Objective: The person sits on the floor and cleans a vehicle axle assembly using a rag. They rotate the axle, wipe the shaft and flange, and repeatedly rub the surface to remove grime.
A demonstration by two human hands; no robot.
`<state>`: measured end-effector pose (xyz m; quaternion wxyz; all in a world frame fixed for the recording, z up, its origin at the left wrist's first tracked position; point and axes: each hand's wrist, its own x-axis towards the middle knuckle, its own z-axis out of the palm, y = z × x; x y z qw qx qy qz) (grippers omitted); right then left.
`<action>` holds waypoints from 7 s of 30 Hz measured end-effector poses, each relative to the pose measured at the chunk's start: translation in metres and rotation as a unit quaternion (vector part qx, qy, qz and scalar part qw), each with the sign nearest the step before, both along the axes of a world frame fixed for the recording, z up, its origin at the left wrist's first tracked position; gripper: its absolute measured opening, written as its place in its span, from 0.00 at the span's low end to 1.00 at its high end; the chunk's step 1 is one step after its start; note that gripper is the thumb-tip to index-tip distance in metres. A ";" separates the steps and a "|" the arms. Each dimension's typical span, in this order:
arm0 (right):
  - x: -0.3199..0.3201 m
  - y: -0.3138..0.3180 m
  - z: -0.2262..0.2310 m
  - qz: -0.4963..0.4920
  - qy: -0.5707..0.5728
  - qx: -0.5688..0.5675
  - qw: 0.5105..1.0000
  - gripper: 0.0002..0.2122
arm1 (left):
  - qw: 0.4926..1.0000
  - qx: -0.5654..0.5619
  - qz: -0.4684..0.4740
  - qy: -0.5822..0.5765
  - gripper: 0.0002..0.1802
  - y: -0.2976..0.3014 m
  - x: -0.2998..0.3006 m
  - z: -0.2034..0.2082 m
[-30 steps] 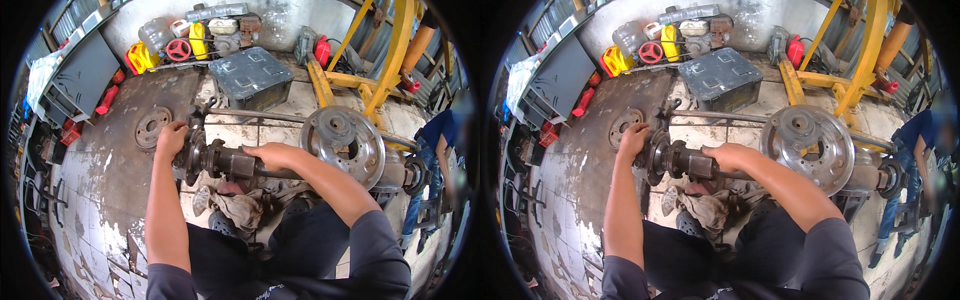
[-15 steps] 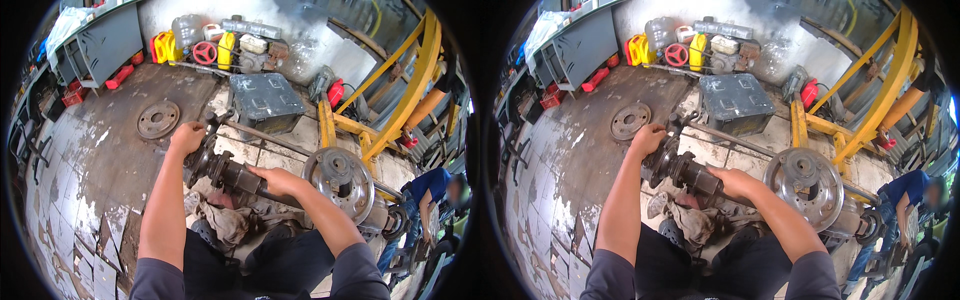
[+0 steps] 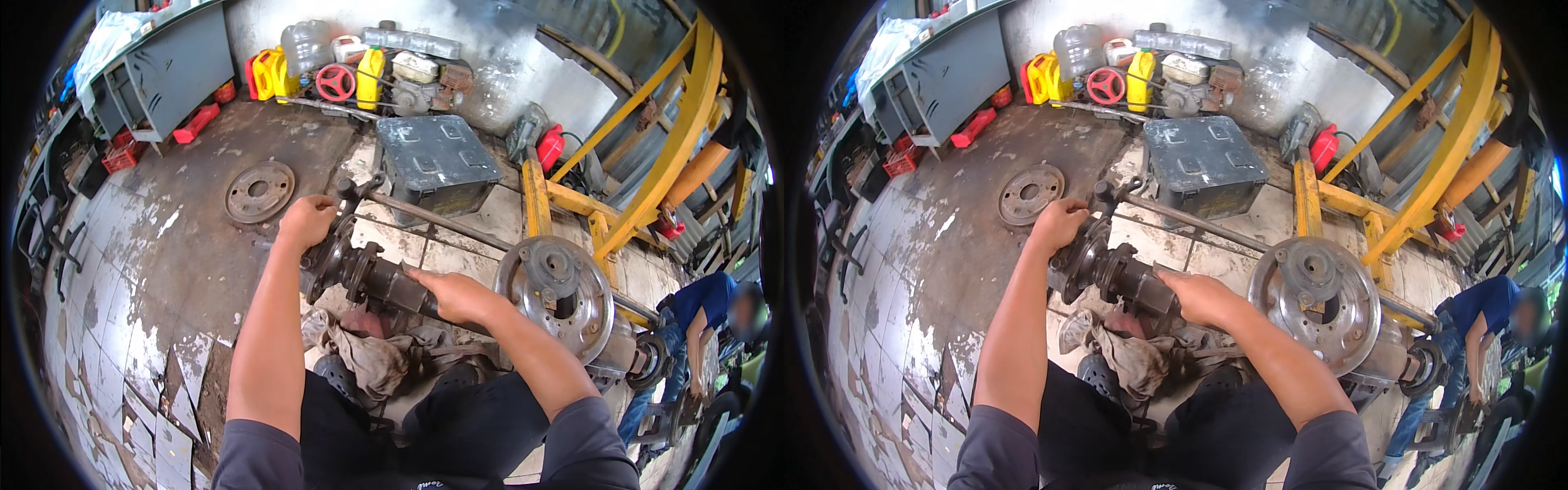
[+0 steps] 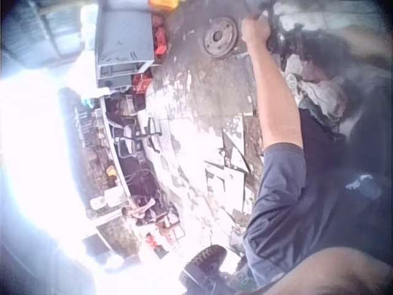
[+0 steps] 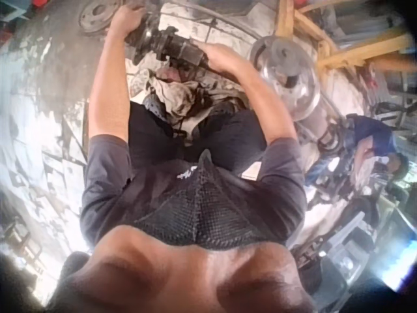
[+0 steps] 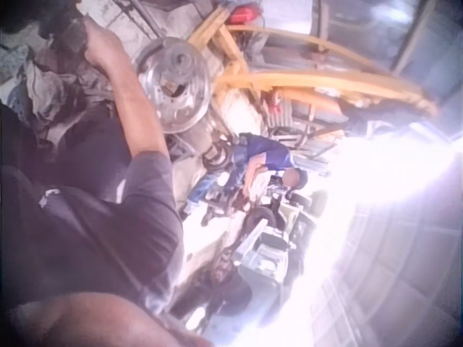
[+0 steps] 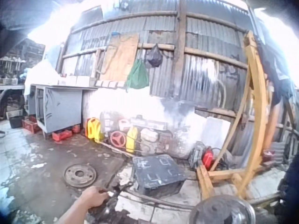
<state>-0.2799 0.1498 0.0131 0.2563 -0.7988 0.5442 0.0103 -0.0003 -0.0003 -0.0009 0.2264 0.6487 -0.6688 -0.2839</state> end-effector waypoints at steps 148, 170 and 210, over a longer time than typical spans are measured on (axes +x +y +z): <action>-0.026 -0.016 -0.013 -0.012 0.152 0.113 0.982 0.21 | 0.997 -0.072 -0.026 0.023 0.21 0.004 -0.002 -0.008; -0.014 -0.017 -0.013 0.021 0.126 0.088 0.988 0.31 | 0.998 -0.062 -0.009 -0.003 0.21 0.007 0.012 -0.002; -0.017 -0.010 -0.007 -0.030 0.133 0.098 0.986 0.21 | 0.998 -0.046 -0.008 0.032 0.20 0.009 -0.002 -0.002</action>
